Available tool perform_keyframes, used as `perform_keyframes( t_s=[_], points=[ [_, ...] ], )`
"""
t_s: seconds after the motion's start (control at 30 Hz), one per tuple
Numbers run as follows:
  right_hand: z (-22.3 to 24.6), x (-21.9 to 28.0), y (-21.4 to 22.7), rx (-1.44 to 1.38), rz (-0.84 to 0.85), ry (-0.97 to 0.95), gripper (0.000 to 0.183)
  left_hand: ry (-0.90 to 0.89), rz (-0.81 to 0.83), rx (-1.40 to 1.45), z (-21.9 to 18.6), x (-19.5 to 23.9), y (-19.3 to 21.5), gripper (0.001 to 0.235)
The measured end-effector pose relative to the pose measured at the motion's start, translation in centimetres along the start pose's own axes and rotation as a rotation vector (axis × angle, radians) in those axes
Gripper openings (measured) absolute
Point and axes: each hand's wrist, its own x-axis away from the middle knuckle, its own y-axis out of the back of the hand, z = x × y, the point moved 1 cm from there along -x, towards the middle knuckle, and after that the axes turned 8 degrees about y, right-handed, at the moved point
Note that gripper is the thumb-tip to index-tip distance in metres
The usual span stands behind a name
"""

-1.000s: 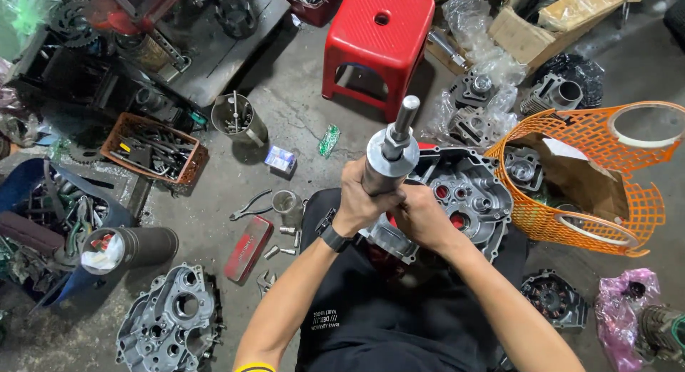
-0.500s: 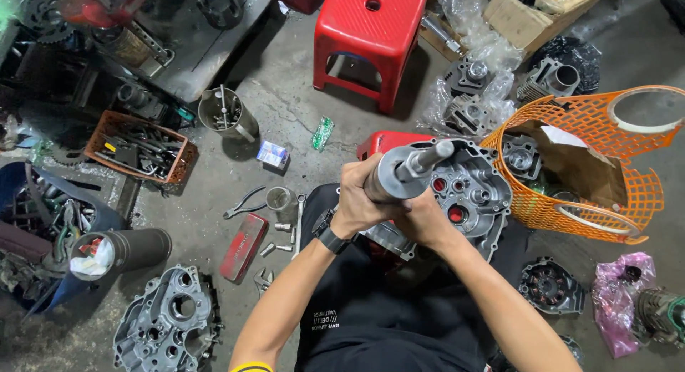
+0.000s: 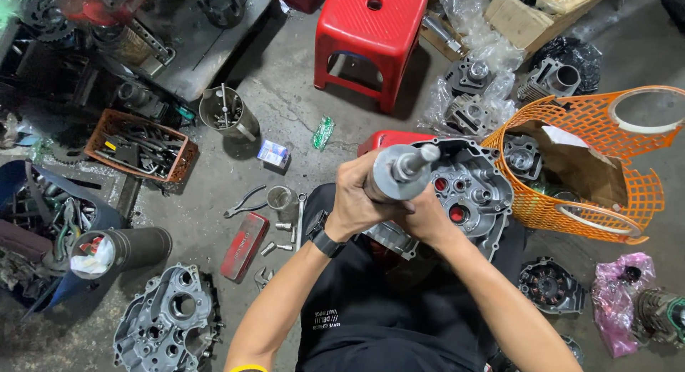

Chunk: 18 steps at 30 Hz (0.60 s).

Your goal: The person sits on the workshop floor with a motorcycle engine crankcase and uses a slide-hammer bearing puller to extract a bearing from the case. They first pick the tool from a shelf, fit it into the bearing bore, then repeatedly slide the weighted hammer to pull the bearing out, finally separating the bearing from the tool by hand.

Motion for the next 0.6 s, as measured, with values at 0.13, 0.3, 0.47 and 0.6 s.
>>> perform_keyframes(
  t_s=[0.13, 0.3, 0.47, 0.6],
  points=[
    [-2.2, 3.0, -0.7, 0.048, 0.118, -0.186, 0.031, -0.051, 0.036, -0.027, -0.7, -0.1, -0.2, 0.06],
    [-1.2, 1.8, -0.6, -0.064, 0.105, -0.316, 0.026, -0.045, 0.022, -0.047, -1.2, -0.3, -0.2, 0.062],
    [-1.6, 0.9, -0.8, 0.062, 0.132, -0.229, 0.015, -0.037, -0.001, -0.033, -2.1, -0.4, 0.6, 0.067],
    [0.9, -1.2, -0.1, -0.125, 0.099, -0.144, 0.032, 0.055, 0.006, -0.001, -1.5, 0.0, 0.6, 0.069]
  ],
)
